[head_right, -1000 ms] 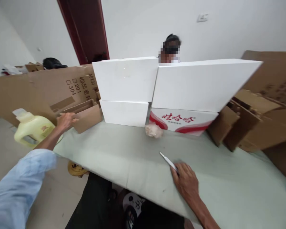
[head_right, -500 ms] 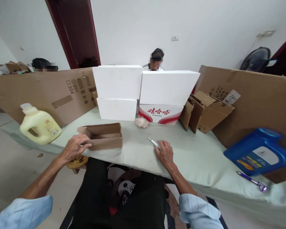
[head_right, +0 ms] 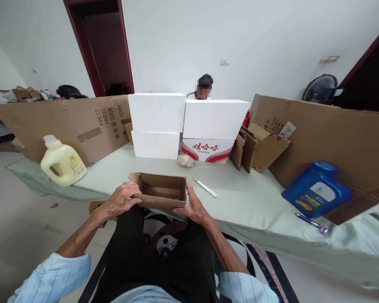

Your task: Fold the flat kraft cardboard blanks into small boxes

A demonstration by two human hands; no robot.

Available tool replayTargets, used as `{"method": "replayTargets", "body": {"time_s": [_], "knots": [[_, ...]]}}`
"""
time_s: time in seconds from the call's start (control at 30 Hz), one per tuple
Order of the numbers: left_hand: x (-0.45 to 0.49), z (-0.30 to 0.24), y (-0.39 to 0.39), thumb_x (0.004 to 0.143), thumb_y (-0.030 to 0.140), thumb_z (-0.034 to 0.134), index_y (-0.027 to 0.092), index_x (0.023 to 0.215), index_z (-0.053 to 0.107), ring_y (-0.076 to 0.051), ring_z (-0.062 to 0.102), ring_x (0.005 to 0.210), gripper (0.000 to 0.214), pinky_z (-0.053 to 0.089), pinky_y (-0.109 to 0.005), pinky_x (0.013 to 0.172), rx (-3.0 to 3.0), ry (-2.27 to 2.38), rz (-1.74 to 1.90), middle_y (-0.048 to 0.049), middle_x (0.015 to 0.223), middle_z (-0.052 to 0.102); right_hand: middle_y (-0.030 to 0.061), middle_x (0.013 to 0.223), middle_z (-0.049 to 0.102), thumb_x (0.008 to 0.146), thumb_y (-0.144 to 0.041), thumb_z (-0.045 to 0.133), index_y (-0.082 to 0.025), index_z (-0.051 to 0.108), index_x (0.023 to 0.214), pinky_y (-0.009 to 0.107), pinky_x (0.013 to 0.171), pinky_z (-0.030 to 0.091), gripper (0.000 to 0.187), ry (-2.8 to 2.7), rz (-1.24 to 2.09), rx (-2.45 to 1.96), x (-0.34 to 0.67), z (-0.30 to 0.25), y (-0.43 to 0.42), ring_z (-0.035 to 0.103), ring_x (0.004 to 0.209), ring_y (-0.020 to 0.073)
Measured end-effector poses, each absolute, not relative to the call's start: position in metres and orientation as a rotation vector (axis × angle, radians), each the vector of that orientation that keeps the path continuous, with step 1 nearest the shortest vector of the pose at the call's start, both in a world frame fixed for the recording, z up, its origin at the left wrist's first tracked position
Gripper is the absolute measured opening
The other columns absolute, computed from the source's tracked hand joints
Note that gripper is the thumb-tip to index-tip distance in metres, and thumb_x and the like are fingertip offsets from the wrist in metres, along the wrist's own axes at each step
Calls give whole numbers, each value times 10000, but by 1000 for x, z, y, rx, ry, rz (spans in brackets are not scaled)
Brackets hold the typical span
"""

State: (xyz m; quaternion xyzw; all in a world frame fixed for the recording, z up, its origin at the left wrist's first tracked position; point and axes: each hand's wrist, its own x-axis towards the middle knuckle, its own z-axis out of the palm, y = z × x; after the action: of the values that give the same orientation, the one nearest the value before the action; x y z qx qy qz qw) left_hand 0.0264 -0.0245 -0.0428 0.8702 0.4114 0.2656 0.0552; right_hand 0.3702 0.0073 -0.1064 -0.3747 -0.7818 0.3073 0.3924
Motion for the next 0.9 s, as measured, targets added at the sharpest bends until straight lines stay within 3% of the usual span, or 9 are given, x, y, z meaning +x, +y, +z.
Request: {"method": "replayTargets", "body": {"time_s": [0.3,0.4,0.6,0.8,0.9], "knots": [[10,-36,-32,847,156,771,209,1054,747,-276,650,1112,215,539,-443,1012,2590,1186,1125,-87,1097,757,131,1726,288,777,-589,873,-296,175,1712,587,1321,231,1204,-1920,742,-967,375,-119,4,279,1586,382],[4,-34,-28,837,183,787,208,1057,759,-287,639,1167,222,531,-472,1053,2579,1222,1168,-101,1159,749,136,1718,304,785,-591,864,-301,176,1714,597,1296,278,1192,-1917,746,-979,376,-120,5,302,1573,397],[2,-28,-16,954,275,697,206,1108,776,-278,661,1220,186,527,-459,1096,2525,1239,1122,-121,1271,743,146,1710,319,801,-560,865,-305,188,1711,611,1276,296,1162,-1930,757,-978,375,-113,2,324,1562,410],[0,-34,-7,812,314,888,194,1319,716,-340,587,1392,549,479,-523,1193,2538,1224,1016,-170,1480,644,145,1704,331,796,-562,863,-300,196,1709,599,1269,315,1160,-1928,756,-1000,376,-110,2,342,1552,404],[-3,-41,-7,800,217,874,209,1332,709,-341,579,1409,557,478,-543,1202,2521,1245,1022,-161,1496,628,147,1702,337,793,-550,869,-302,182,1713,593,1259,336,1174,-1932,754,-1020,377,-110,2,353,1549,401]]}}
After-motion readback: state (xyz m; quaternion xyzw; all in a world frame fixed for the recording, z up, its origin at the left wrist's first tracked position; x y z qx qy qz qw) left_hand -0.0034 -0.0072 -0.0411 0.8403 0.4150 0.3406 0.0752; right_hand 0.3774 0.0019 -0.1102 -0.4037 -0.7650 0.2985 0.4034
